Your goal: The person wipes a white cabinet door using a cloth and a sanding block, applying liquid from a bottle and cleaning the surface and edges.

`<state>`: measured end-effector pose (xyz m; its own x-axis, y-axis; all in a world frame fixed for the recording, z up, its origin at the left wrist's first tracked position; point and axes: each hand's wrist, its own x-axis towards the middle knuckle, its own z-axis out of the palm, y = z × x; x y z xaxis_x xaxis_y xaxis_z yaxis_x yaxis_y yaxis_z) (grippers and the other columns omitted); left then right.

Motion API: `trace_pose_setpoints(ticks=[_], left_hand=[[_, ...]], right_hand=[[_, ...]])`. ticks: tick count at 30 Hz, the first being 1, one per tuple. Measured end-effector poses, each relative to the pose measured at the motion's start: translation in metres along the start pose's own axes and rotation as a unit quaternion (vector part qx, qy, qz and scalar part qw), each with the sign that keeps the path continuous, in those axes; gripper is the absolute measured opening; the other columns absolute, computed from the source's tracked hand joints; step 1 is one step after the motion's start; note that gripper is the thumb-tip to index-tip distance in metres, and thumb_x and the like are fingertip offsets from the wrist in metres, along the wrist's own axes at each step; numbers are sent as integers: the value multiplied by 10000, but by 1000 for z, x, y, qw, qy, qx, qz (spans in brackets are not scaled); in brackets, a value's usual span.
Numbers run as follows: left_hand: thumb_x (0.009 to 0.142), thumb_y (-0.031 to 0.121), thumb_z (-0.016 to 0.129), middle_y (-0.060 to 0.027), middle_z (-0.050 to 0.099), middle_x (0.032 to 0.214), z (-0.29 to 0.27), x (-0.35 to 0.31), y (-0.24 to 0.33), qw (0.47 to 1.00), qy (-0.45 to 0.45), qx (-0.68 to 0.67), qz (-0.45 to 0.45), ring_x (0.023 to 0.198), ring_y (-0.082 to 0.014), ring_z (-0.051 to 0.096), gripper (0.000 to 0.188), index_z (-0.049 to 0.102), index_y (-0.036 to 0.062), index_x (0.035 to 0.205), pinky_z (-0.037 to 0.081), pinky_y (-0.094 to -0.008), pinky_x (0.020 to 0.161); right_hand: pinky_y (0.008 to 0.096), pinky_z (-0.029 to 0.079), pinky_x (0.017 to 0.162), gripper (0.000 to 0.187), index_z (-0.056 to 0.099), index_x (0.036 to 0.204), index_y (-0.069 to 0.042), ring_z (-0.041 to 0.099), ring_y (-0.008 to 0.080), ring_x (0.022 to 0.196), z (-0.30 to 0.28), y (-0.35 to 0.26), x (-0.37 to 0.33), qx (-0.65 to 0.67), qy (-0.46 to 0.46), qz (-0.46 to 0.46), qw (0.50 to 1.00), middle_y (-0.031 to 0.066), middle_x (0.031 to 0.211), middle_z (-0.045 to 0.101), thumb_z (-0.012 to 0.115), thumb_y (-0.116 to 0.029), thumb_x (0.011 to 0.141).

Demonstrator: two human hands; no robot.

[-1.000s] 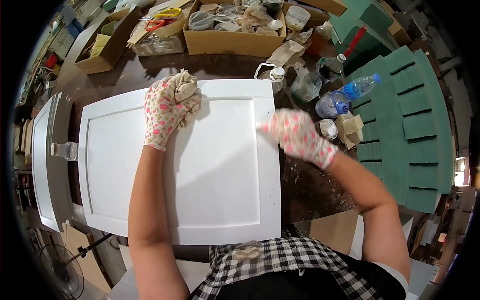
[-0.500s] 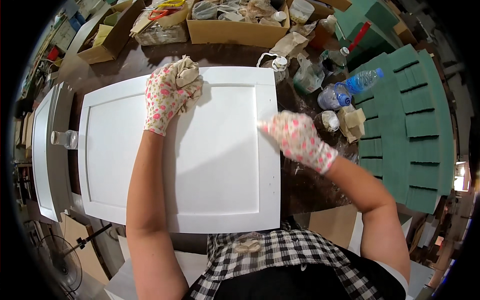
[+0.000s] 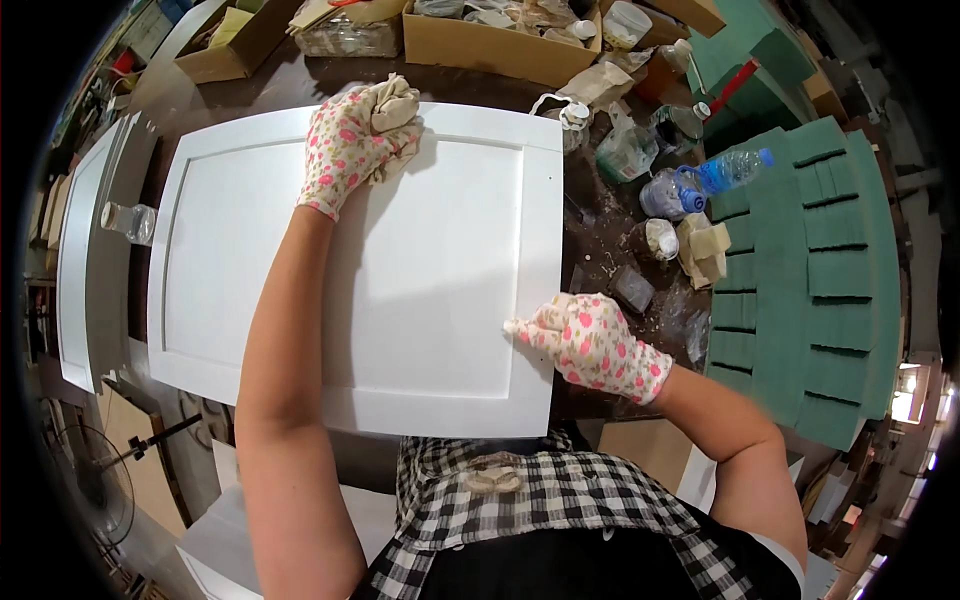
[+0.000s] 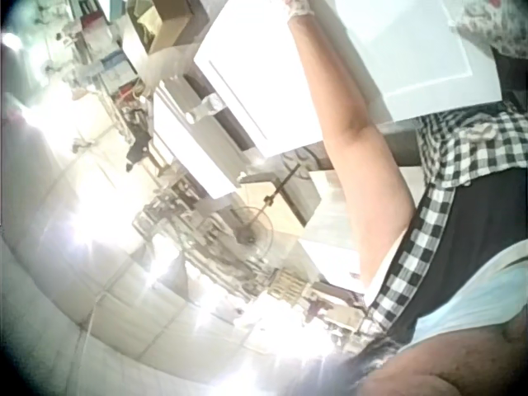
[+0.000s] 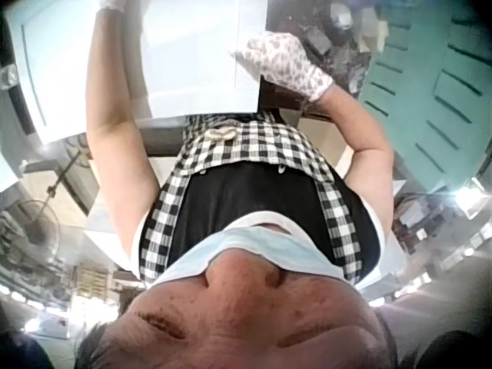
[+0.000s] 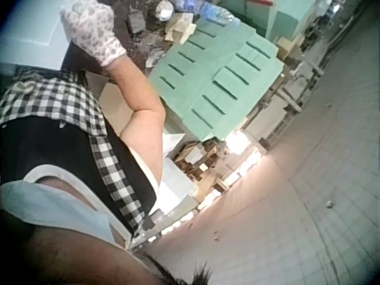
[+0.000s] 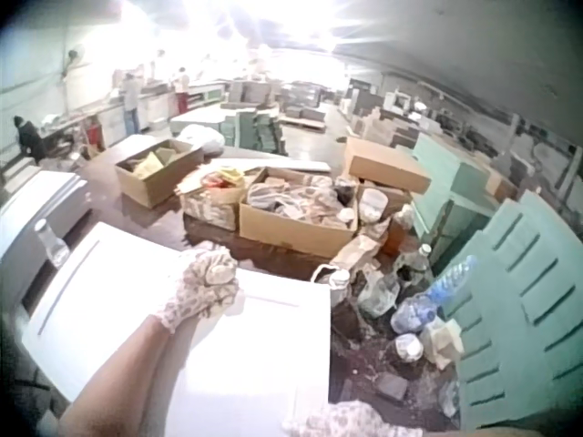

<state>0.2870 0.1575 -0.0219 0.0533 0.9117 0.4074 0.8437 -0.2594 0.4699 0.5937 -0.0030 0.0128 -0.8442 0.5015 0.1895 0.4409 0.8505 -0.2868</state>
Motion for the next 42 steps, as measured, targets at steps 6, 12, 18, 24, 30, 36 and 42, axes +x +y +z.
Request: trace_pose_setpoints(ticks=[6,12,18,24,30,36,42], left_hand=[[681,337,807,-70,669,1055,-2,2,9,1000,6,6,0,984,-254,634,530,655,132,1146,501,-366,893],[691,366,793,-86,666,1090,-10,-1,8,999,-35,-3,-17,1021,-274,627,588,619,103,1187,497,-377,902],[708,424,790,-74,690,990,-3,2,19,1000,15,-24,2,928,-245,654,477,689,128,1069,516,-351,858],[705,422,792,-77,694,985,-2,-4,0,1000,20,-17,15,930,-249,656,481,690,122,1067,516,-350,859],[709,403,796,-74,698,980,0,2,12,999,24,-24,16,927,-251,657,478,688,117,1077,517,-353,858],[706,364,803,-68,694,1005,1,0,-5,1000,-1,13,1,941,-249,655,508,666,129,1135,515,-354,873],[705,356,803,-58,692,1061,5,1,2,999,36,-22,19,977,-233,655,534,656,144,1171,512,-341,892]], right_hand=[[349,515,569,272,646,1058,-108,612,217,693,-9,57,24,-182,77,84,977,62,807,609,575,-102,795],[329,544,609,367,652,1117,-81,644,216,782,3,7,-10,-74,0,-1,997,75,906,666,572,-70,759],[310,501,542,319,651,1112,-106,604,199,705,-7,62,12,-202,94,40,974,71,830,620,576,-107,801],[314,541,604,373,638,1144,-95,647,208,797,2,-6,-17,-46,-37,-33,998,64,910,663,590,-56,776],[327,530,556,319,649,1118,-103,628,202,703,-5,39,3,-141,70,-4,988,63,833,647,565,-72,812],[316,512,517,273,642,1108,-114,622,183,664,1,-41,-27,-6,-76,2,997,47,766,634,568,-111,846],[326,479,539,252,675,1046,-132,587,186,655,2,28,11,-47,120,34,991,45,754,589,616,-130,801]])
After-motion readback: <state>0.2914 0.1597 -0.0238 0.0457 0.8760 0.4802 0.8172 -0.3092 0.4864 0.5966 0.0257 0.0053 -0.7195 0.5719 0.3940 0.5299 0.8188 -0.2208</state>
